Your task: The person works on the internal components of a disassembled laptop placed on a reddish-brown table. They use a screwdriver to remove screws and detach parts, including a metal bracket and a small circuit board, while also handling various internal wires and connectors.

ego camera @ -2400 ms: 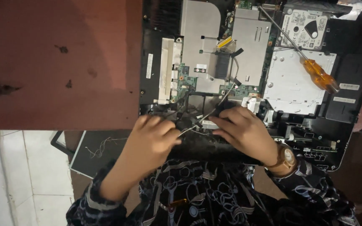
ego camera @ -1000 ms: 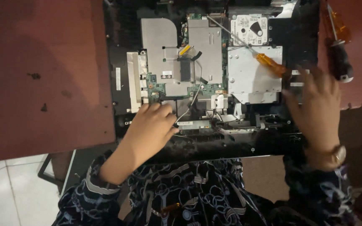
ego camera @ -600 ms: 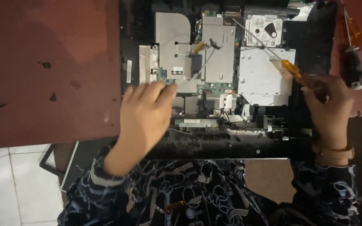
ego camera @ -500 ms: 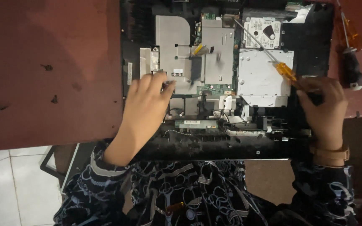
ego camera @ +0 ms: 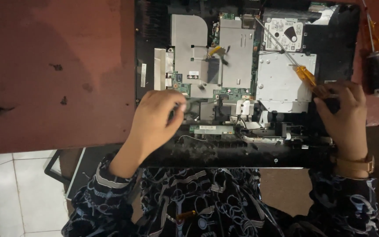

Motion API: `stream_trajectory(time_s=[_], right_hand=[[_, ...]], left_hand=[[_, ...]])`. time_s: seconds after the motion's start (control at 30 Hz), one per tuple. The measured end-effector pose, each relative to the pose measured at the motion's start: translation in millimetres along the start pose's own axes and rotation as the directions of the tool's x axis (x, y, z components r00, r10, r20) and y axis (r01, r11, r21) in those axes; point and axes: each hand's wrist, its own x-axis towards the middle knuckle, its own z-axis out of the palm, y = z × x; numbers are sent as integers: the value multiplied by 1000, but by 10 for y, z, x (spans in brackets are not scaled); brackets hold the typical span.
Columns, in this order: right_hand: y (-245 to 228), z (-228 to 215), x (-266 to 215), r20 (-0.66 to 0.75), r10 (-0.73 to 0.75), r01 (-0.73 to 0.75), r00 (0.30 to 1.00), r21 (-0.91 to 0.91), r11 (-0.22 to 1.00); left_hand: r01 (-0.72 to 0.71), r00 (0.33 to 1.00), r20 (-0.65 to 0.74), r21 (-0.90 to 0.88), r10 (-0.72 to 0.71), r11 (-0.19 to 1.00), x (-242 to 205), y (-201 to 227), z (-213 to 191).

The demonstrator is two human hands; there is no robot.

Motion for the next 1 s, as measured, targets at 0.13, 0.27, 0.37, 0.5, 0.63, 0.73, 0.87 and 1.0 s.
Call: stream_trajectory(time_s=[0.13,0.27,0.37,0.5,0.63,0.73,0.87,1.0], right_hand=[[-12,-5,-2,2,-24,24,1000,-3,1000],[-42,20,0,-21,-26,26,999,24,999],[-74,40,8,-37,-10,11,999,29,1000],[-46,64,-6,-55,-30,31,998,27,999],[-67,18,2,-28,-2,2,1000,14,1000],[-136,-63,58,69,23,-19,997,-70,997],[-548,-141,223,51,1,21,999,-423,906],[-1160,17,739,155,-233,254,960,-136,957]], left_hand=[[200,968,-92,-282,-234,938,71,3,-163],[226,903,-205,-523,-378,822,130,-14,-272],[199,910,-150,-659,-386,726,254,73,-391],[-12,978,-191,-443,-81,896,387,63,-375],[-36,920,375,-201,111,979,514,334,-288],[-151,798,576,-99,180,984,394,406,-5],[-274,832,463,-136,306,952,281,443,122],[-232,857,460,-57,232,971,232,409,-3]])
